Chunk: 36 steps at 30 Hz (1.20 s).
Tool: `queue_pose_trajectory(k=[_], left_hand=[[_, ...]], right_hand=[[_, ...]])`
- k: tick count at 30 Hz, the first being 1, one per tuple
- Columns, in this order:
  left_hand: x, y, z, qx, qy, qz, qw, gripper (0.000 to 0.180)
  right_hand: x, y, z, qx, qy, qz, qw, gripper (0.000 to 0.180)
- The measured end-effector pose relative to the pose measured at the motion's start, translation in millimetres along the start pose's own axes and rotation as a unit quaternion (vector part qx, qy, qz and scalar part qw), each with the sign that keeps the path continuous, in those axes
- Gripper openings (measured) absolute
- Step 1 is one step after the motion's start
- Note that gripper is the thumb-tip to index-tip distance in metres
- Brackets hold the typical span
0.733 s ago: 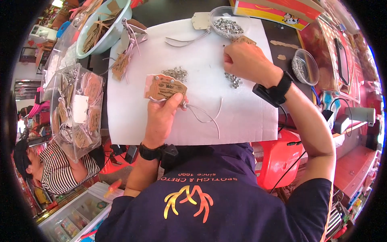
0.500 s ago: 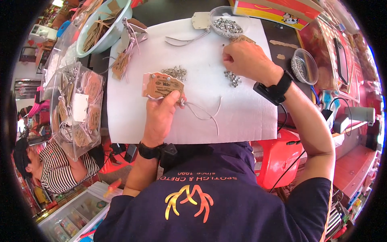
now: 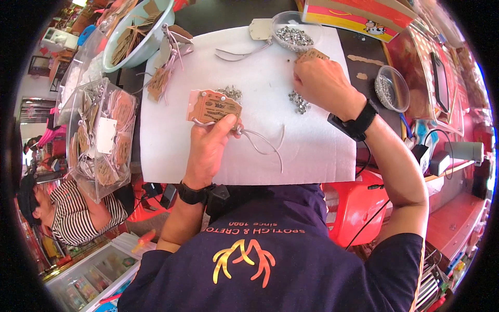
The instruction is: Attaching strings and eyelets to cardboard product tags in a factory setting.
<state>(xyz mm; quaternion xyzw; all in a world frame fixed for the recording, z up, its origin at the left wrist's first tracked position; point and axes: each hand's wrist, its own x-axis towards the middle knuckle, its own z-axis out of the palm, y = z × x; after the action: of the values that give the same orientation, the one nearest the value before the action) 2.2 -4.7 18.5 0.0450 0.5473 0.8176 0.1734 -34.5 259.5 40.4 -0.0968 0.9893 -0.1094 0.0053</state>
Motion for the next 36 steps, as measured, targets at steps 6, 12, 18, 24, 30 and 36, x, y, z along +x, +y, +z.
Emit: queue_pose_trajectory(k=[6, 12, 18, 24, 30, 36], left_hand=[[4.8, 0.4, 9.8, -0.016, -0.026, -0.002, 1.000, 0.034], [7.2, 0.0, 23.3, -0.018, -0.029, 0.021, 0.999, 0.030], [7.5, 3.4, 31.7, -0.015, -0.012, 0.022, 1.000, 0.029], [5.1, 4.0, 32.1, -0.008, -0.011, 0.011, 1.000, 0.027], [5.6, 1.6, 33.7, -0.024, 0.018, 0.008, 1.000, 0.021], [9.7, -7.2, 31.9, -0.024, 0.033, 0.008, 0.999, 0.023]], right_hand=[[-6.1, 6.5, -11.8, 0.303, -0.033, 0.048, 0.951, 0.015], [-31.9, -22.5, -14.7, 0.697, -0.121, 0.112, 0.698, 0.020], [-44.2, -41.4, -6.7, 0.765, -0.138, 0.116, 0.618, 0.022], [-47.6, -47.8, -1.0, 0.778, -0.137, 0.118, 0.601, 0.020], [-49.3, -56.9, 1.0, 0.770, -0.122, 0.123, 0.614, 0.019], [-51.3, -73.4, 11.3, 0.629, 0.002, 0.119, 0.768, 0.018]])
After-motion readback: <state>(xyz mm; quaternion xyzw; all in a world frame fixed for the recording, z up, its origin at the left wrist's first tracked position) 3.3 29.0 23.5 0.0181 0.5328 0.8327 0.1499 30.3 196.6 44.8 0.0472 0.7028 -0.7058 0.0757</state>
